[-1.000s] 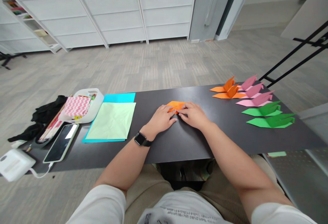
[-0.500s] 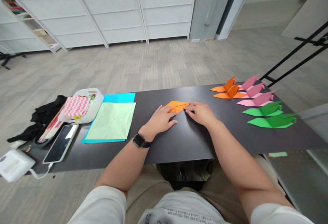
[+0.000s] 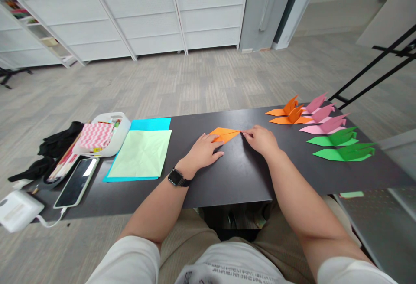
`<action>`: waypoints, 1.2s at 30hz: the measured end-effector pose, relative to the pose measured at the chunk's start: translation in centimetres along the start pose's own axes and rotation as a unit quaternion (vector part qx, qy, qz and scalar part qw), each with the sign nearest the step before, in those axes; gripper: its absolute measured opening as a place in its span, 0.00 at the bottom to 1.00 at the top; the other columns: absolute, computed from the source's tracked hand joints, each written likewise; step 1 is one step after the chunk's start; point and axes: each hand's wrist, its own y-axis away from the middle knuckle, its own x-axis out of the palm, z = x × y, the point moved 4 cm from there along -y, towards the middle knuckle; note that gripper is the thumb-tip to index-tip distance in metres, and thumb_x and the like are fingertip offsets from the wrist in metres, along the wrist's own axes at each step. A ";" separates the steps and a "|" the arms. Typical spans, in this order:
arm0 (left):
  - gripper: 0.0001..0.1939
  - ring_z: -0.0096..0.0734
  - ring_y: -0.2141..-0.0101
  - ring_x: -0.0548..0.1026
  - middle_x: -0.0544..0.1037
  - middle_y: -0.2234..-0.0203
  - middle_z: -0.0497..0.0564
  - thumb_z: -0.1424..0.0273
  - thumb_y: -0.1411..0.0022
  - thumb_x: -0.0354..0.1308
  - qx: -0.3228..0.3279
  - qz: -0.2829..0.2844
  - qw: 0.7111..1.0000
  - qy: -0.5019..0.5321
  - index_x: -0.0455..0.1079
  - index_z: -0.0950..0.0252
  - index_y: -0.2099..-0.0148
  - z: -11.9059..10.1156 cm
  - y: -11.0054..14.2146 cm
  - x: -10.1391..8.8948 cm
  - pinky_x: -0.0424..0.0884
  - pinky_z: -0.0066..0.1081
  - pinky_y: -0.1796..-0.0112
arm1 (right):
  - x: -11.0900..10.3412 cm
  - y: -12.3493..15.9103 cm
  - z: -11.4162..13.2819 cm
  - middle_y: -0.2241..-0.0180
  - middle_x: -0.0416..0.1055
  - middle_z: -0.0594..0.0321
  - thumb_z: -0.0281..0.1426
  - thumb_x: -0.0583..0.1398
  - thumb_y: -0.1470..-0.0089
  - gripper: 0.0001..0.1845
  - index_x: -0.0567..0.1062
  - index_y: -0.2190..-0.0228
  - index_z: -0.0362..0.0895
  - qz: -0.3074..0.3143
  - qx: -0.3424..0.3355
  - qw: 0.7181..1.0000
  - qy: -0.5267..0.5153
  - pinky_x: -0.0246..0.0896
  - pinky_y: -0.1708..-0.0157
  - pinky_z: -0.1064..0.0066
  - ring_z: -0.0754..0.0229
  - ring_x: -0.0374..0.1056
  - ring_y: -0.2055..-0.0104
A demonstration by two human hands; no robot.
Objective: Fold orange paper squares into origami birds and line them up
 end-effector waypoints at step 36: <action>0.22 0.57 0.30 0.59 0.61 0.27 0.53 0.51 0.26 0.57 -0.051 -0.014 0.999 -0.004 0.76 0.45 0.35 -0.7 0.3 -0.3 0.48 0.67 0.30 | 2.2 0.6 4.5 0.49 0.75 0.55 0.36 0.63 0.33 0.15 0.84 0.48 0.56 -0.029 -0.134 0.990 -0.042 0.56 0.48 0.55 0.47 0.66 0.46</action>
